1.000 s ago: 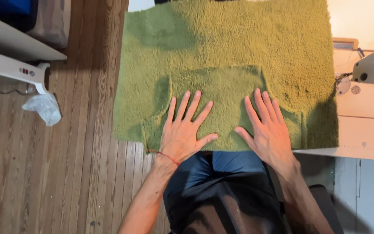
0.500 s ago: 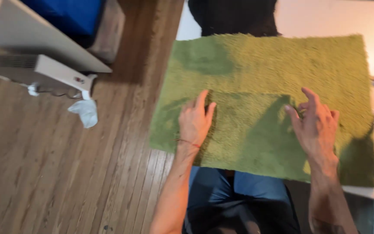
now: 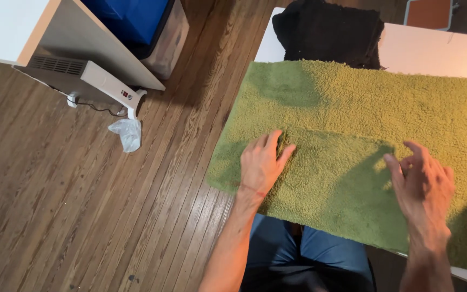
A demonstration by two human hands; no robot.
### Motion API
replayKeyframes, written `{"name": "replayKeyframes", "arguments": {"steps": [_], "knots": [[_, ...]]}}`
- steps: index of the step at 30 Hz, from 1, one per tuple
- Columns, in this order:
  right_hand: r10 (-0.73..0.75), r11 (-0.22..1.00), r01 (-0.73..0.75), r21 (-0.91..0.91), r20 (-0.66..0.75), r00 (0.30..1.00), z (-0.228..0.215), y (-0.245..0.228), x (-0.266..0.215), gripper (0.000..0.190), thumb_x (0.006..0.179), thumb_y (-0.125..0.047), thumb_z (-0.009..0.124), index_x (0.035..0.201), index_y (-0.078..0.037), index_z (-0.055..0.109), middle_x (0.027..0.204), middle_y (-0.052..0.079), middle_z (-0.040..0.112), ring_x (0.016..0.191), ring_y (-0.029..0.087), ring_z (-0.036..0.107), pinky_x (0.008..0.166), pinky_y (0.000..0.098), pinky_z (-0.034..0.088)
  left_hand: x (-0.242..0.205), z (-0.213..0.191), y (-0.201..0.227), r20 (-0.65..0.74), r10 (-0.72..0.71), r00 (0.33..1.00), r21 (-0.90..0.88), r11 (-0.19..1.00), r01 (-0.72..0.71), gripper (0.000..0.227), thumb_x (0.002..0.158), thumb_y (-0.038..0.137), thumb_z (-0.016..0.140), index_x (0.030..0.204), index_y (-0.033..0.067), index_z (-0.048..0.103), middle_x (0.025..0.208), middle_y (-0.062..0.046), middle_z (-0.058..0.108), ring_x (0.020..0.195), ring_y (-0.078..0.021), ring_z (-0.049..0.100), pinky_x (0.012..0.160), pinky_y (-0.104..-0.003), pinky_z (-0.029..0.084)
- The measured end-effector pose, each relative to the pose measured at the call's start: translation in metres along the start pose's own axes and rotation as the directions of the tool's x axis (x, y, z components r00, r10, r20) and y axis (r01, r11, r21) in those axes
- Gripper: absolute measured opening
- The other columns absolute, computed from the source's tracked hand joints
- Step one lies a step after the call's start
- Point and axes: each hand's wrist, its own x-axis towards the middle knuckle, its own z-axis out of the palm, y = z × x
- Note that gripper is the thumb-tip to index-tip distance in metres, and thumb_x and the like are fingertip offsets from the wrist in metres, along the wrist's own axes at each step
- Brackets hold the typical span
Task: Arranging and aligning a fabric pocket piece onto a larger fabric panel on a sewing table.
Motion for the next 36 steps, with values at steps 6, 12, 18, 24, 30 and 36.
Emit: {"name": "replayKeyframes", "arguments": {"steps": [6,12,18,24,30,36], "knots": [[0.065,0.997,-0.056,-0.062,0.149,0.987,-0.038,0.018,-0.032,0.052,0.096,-0.053,0.070,0.128,-0.012,0.071,0.093,0.000,0.075,0.091,0.017,0.070,0.091,0.0388,0.044,-0.035,-0.038,-0.017,0.095,-0.052,0.994,0.032,0.998,0.049,0.035,0.086,0.038,0.080,0.104,0.0095,0.073,0.091,-0.006,0.071,0.089,-0.0293,0.067,0.080,-0.044,0.050],[0.120,0.992,-0.111,-0.058,0.194,0.974,-0.033,0.029,-0.050,0.039,0.097,-0.049,0.068,0.112,-0.015,0.077,0.095,0.003,0.074,0.093,0.019,0.067,0.090,0.0344,0.048,-0.049,-0.036,-0.022,0.070,-0.012,0.997,0.063,0.998,0.008,0.024,0.089,0.034,0.076,0.097,0.0116,0.076,0.094,-0.003,0.071,0.092,-0.0271,0.063,0.082,-0.042,0.043],[0.091,0.995,-0.098,0.027,0.205,0.975,-0.021,0.048,-0.049,0.035,0.104,-0.043,0.062,0.113,-0.014,0.078,0.104,0.010,0.069,0.103,0.029,0.061,0.096,0.0416,0.047,-0.045,-0.038,-0.027,0.125,-0.109,0.986,-0.034,0.993,0.114,0.023,0.095,0.035,0.073,0.096,0.0126,0.077,0.092,-0.003,0.072,0.093,-0.0248,0.063,0.084,-0.041,0.041],[0.097,0.995,-0.092,-0.038,0.180,0.979,-0.037,0.031,-0.048,0.039,0.091,-0.047,0.071,0.105,-0.012,0.078,0.111,0.011,0.068,0.108,0.032,0.060,0.095,0.0440,0.048,-0.045,-0.058,-0.026,0.113,-0.148,0.982,0.064,0.988,0.142,0.026,0.086,0.040,0.077,0.092,0.0143,0.078,0.091,-0.003,0.071,0.093,-0.0254,0.063,0.083,-0.043,0.040],[0.073,0.995,-0.081,0.052,0.136,0.988,-0.045,0.031,-0.059,0.031,0.095,-0.041,0.074,0.103,-0.011,0.076,0.107,0.008,0.069,0.102,0.028,0.057,0.093,0.0400,0.045,-0.055,-0.053,-0.036,0.144,-0.109,0.984,0.014,0.994,0.108,0.020,0.087,0.036,0.078,0.091,0.0162,0.077,0.100,0.000,0.068,0.099,-0.0248,0.061,0.083,-0.042,0.041],[0.071,0.996,-0.077,0.053,0.112,0.991,-0.050,0.018,-0.050,0.033,0.094,-0.042,0.075,0.105,-0.011,0.077,0.112,0.010,0.068,0.110,0.029,0.057,0.097,0.0416,0.044,-0.045,-0.055,-0.023,0.135,-0.147,0.980,0.125,0.984,0.131,0.020,0.086,0.035,0.079,0.090,0.0151,0.077,0.101,-0.002,0.068,0.098,-0.0270,0.060,0.082,-0.045,0.039]]}}
